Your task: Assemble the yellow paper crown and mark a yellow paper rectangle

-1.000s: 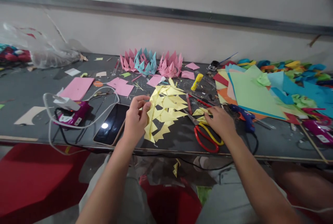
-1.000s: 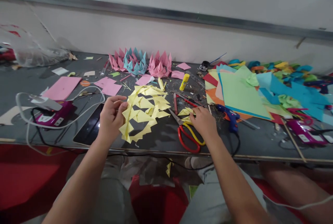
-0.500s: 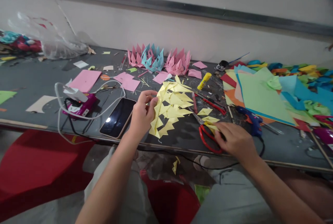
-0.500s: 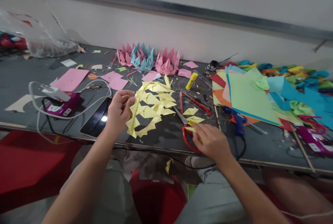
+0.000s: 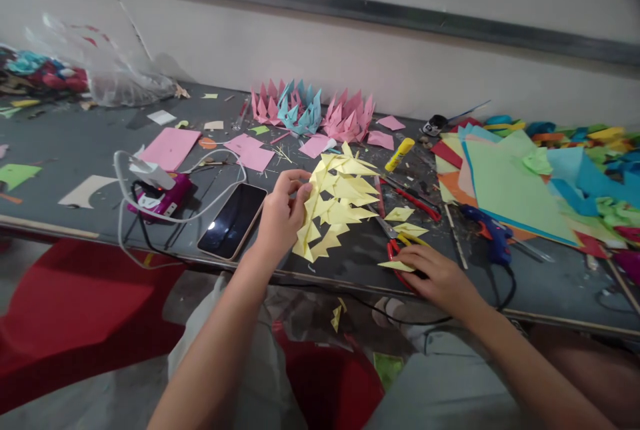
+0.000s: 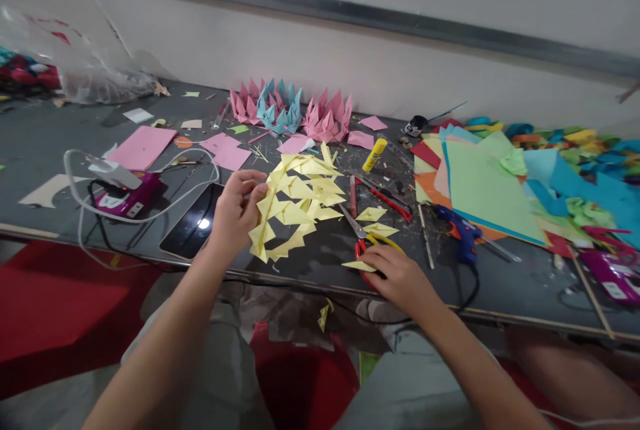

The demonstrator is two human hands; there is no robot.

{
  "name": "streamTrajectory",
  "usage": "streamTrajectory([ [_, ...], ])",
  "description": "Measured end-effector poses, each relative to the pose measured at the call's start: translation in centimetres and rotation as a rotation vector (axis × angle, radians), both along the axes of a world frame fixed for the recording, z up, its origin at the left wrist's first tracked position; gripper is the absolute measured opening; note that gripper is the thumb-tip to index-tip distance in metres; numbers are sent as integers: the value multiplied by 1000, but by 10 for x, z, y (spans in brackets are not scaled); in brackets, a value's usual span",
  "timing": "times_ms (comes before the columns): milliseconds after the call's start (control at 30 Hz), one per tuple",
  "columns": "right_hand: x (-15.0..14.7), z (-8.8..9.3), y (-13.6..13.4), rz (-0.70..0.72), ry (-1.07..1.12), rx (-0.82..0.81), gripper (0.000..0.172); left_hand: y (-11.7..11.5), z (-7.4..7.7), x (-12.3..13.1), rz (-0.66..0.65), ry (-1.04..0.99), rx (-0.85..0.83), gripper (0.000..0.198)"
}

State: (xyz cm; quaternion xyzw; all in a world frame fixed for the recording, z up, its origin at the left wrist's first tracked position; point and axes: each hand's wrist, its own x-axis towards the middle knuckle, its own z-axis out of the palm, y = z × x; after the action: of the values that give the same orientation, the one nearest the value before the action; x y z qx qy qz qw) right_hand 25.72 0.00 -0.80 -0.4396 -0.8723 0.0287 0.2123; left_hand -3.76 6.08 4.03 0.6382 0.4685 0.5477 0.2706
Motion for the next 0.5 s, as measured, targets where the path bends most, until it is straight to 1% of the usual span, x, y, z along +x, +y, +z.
streamTrajectory([
  [67, -2, 5, -1, 27, 30, -58, 22, -1, 1, 1, -6, 4, 1, 8],
  [133, -8, 10, -2, 17, 71, -104, 24, -2, 1, 2, -10, 18, 15, 8],
  [167, -11, 13, -2, -14, 102, -125, 25, -2, 1, 3, -10, 29, 24, 7],
  [300, -32, 18, -5, -224, 292, -195, 28, -4, 1, 5, -21, 64, 52, 8],
  [467, -60, 15, -6, -387, 515, -325, 29, -4, -1, 8, -35, 70, 56, 8],
  [500, -64, 14, -6, -428, 556, -350, 32, -4, -1, 9, -36, 76, 59, 8],
])
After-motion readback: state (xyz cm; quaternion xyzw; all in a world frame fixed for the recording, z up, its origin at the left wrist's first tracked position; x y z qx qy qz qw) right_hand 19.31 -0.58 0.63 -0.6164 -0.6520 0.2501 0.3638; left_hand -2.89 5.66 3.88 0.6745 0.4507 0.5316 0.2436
